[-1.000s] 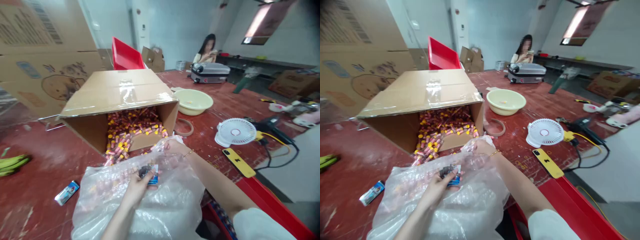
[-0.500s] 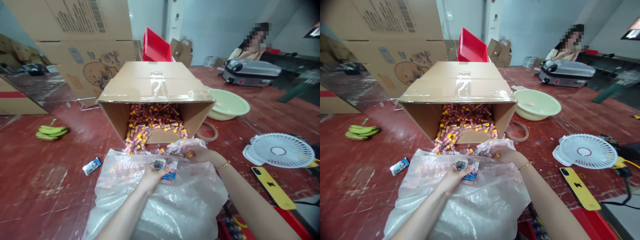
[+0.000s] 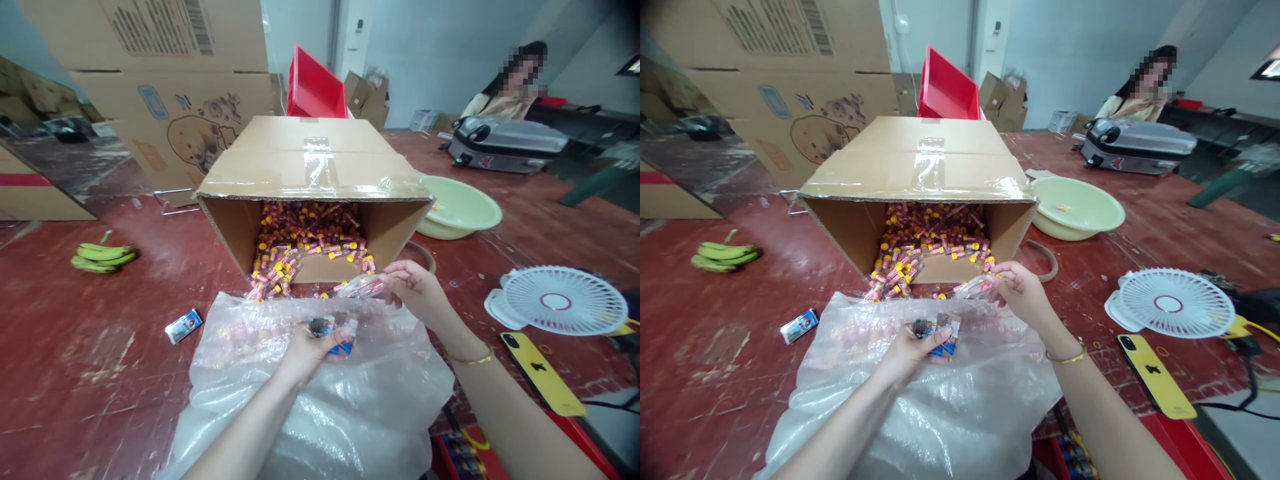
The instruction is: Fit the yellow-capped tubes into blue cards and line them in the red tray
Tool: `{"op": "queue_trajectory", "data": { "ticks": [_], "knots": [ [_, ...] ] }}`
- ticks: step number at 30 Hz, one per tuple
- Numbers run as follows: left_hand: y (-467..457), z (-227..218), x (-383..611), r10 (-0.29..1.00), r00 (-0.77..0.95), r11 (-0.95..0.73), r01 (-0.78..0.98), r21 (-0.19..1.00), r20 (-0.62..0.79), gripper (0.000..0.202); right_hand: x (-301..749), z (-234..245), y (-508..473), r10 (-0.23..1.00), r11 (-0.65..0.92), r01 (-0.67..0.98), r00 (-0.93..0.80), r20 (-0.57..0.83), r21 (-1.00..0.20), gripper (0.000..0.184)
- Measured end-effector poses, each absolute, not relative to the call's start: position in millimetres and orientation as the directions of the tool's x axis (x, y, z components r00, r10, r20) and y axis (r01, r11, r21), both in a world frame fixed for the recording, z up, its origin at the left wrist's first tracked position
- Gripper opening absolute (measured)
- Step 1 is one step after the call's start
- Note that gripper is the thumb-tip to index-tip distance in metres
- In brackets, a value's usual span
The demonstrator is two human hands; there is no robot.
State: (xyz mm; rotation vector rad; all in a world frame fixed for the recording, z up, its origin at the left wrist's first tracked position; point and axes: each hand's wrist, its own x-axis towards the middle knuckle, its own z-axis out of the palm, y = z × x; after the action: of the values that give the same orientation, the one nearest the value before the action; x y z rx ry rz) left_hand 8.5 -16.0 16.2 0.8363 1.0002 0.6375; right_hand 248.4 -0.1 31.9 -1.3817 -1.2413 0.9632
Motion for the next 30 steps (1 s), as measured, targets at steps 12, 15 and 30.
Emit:
{"op": "queue_trajectory", "data": {
  "ticks": [12,15,30],
  "knots": [
    [-15.7,16.6,7.7,0.893,0.397,0.274,-0.101,0.956,-0.214,0.032,203.5,79.6,-26.3,0.918,0.35,0.338,0.06,0.391,-0.874,0.015],
    [-15.3,17.5,8.7,0.899,0.391,0.253,-0.097,0.963,-0.196,0.031,196.1,88.8,-24.8,0.904,0.382,0.46,-0.007,0.427,-0.802,0.01],
    [-21.9,39.1,22.2,0.735,0.491,0.66,-0.357,0.661,-0.469,0.041,167.3,26.0,-50.8,0.991,0.05,0.029,-0.124,0.046,-0.998,0.066]
  ]
}}
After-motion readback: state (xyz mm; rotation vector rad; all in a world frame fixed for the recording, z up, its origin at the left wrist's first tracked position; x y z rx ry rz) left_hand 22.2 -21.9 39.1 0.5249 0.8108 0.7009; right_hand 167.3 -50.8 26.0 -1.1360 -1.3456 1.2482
